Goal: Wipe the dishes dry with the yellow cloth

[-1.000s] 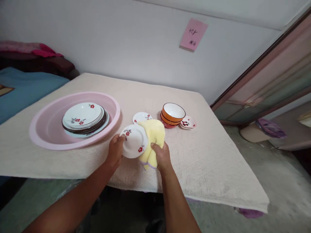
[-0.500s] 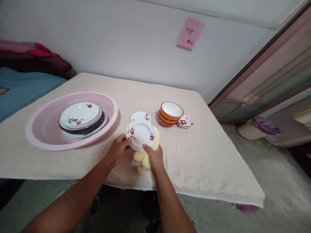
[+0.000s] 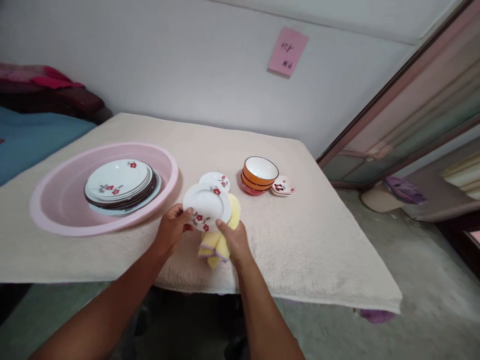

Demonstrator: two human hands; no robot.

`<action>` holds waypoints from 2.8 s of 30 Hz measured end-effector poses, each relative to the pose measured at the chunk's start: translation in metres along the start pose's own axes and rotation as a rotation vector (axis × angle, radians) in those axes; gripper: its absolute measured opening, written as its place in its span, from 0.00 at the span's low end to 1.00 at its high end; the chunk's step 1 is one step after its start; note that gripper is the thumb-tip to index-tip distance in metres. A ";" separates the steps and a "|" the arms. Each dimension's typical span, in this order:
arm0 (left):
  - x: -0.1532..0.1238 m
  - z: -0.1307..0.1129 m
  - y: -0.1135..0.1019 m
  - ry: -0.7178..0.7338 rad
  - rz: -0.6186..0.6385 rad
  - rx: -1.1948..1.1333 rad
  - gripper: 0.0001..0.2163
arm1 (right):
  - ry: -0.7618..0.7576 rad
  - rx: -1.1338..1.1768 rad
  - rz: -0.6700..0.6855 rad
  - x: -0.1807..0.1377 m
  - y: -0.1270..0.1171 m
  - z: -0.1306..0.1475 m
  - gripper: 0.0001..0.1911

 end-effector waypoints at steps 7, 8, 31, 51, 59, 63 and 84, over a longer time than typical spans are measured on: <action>-0.011 0.031 0.018 -0.260 -0.032 -0.310 0.14 | 0.093 0.160 0.117 -0.003 0.029 -0.026 0.24; -0.011 0.031 0.019 -0.264 -0.033 -0.323 0.14 | 0.106 0.163 0.101 -0.002 0.027 -0.026 0.24; -0.007 0.018 0.023 -0.237 0.247 0.000 0.17 | 0.071 0.023 -0.021 0.000 -0.014 0.009 0.28; 0.003 0.013 -0.001 -0.121 -0.016 -0.023 0.16 | -0.045 -0.036 -0.220 0.003 -0.039 0.015 0.21; 0.000 0.007 0.008 -0.019 0.019 0.175 0.12 | -0.335 -0.847 -0.328 -0.006 -0.025 0.030 0.20; -0.005 0.006 0.017 0.041 0.076 0.205 0.10 | -0.308 -0.931 -0.349 -0.002 -0.027 0.030 0.18; -0.010 0.018 0.012 -0.206 0.209 -0.053 0.14 | -0.505 -1.171 0.315 -0.024 0.056 0.030 0.15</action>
Point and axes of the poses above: each hand's wrist, its own x-axis towards the middle knuckle, its own y-axis out of the palm, z = x × y, the point moved 9 cm from there along x, towards the middle knuckle, and after that the axes turned 3 degrees about y, right-handed, at the moved point
